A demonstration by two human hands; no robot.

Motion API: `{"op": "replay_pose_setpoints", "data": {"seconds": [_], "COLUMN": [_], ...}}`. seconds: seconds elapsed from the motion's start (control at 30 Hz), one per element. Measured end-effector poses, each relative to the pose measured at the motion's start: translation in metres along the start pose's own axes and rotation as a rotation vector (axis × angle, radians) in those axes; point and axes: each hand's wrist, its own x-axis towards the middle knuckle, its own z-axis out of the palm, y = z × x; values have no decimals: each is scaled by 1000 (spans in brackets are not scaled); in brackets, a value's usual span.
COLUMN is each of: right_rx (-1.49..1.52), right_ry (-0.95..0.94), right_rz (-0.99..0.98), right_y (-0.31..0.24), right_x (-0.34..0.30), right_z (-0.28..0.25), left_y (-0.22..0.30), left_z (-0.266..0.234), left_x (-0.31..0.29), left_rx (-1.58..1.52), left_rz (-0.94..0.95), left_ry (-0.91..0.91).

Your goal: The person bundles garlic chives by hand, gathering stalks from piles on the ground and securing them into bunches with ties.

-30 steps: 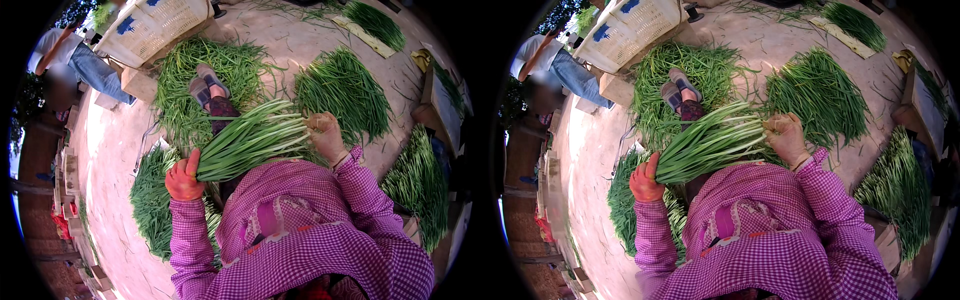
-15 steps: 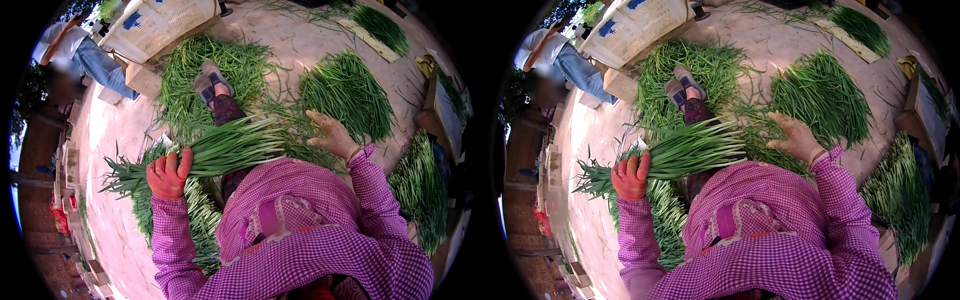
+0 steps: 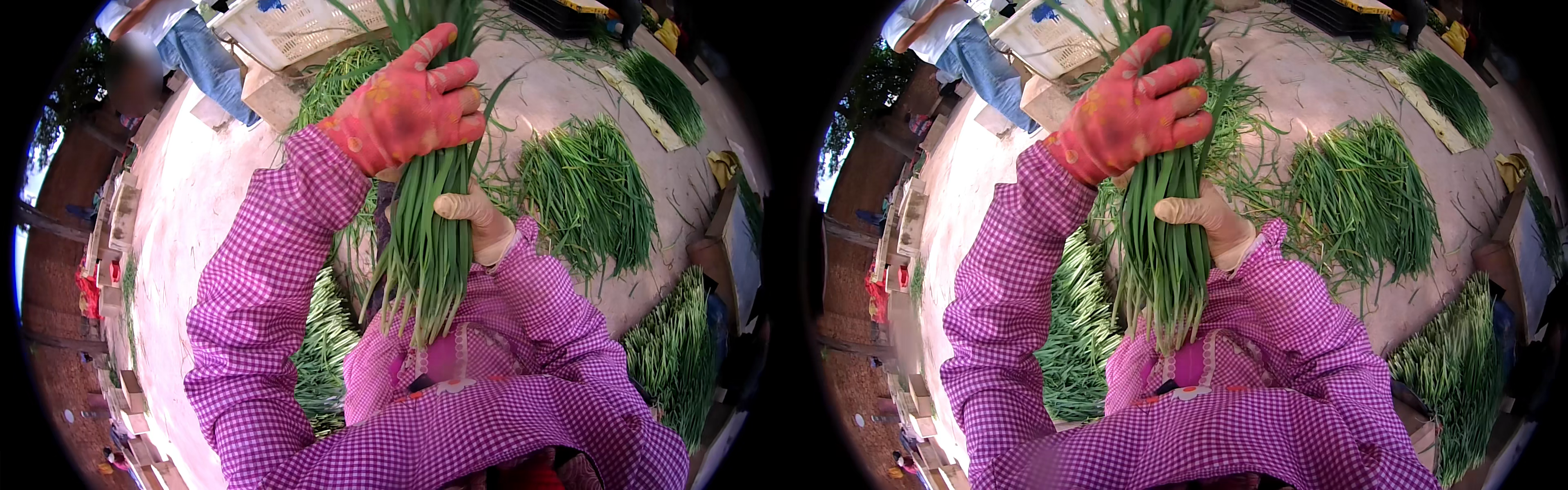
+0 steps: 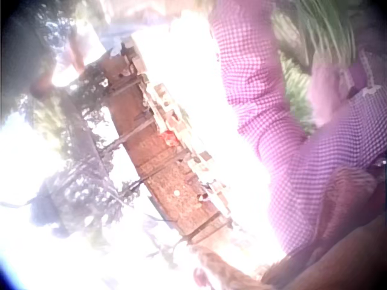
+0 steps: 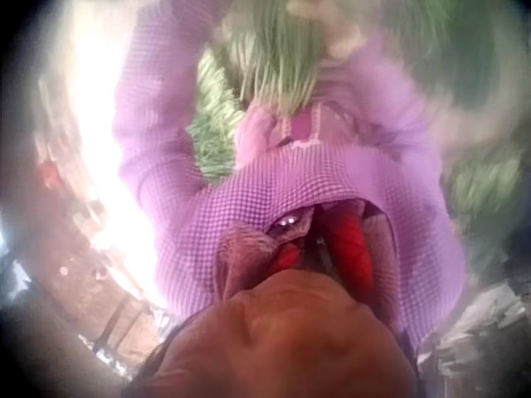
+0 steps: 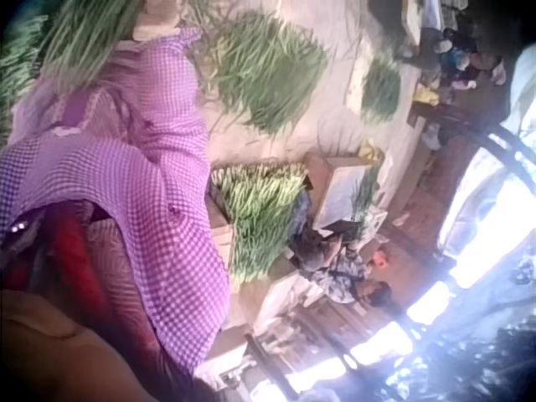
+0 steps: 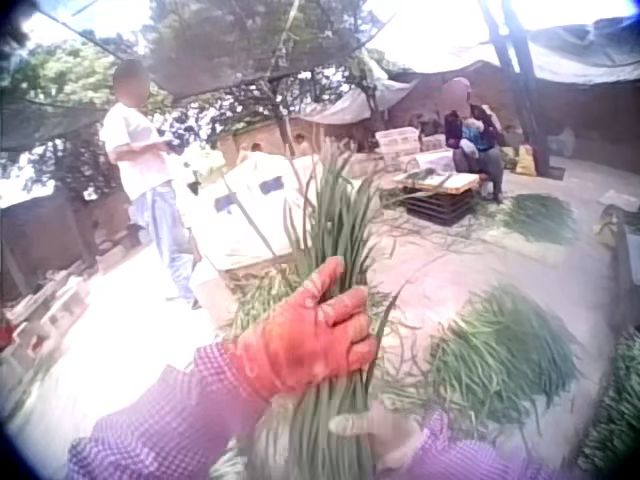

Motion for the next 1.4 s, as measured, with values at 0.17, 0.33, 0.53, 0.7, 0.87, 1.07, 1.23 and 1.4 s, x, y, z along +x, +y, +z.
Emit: {"op": "replay_pose_setpoints", "data": {"seconds": [0.17, 0.33, 0.53, 0.7, 0.87, 1.07, 1.23, 1.4], "right_rx": [320, 266, 7, -75, -247, -374, -429, -321], "right_ry": [90, 245, 667, 769, 552, 493, 328, 411], "right_rz": [-233, -346, -299, -292, -23, 276, 122, -129], "right_y": [-20, -28, -11, 7, 30, 44, 24, 51], "right_x": [-19, -35, -27, -13, -25, -52, -34, -26], "right_z": [-24, -81, -80, -67, -99, -98, -57, -65], "left_y": [24, 118, 247, 262, 240, 164, 174, 179], "left_z": [4, 28, 61, 56, 51, 83, 87, 66], "left_x": [-8, -98, -60, -48, -69, -102, -83, -51], "left_rx": [18, -1793, -2569, -2658, -2423, -1590, -1162, -864], "left_rz": [-648, -1612, -1323, -1500, -1615, -1929, -1637, -1494], "left_ry": [126, 538, 291, 182, 571, 195, 34, -414]}}
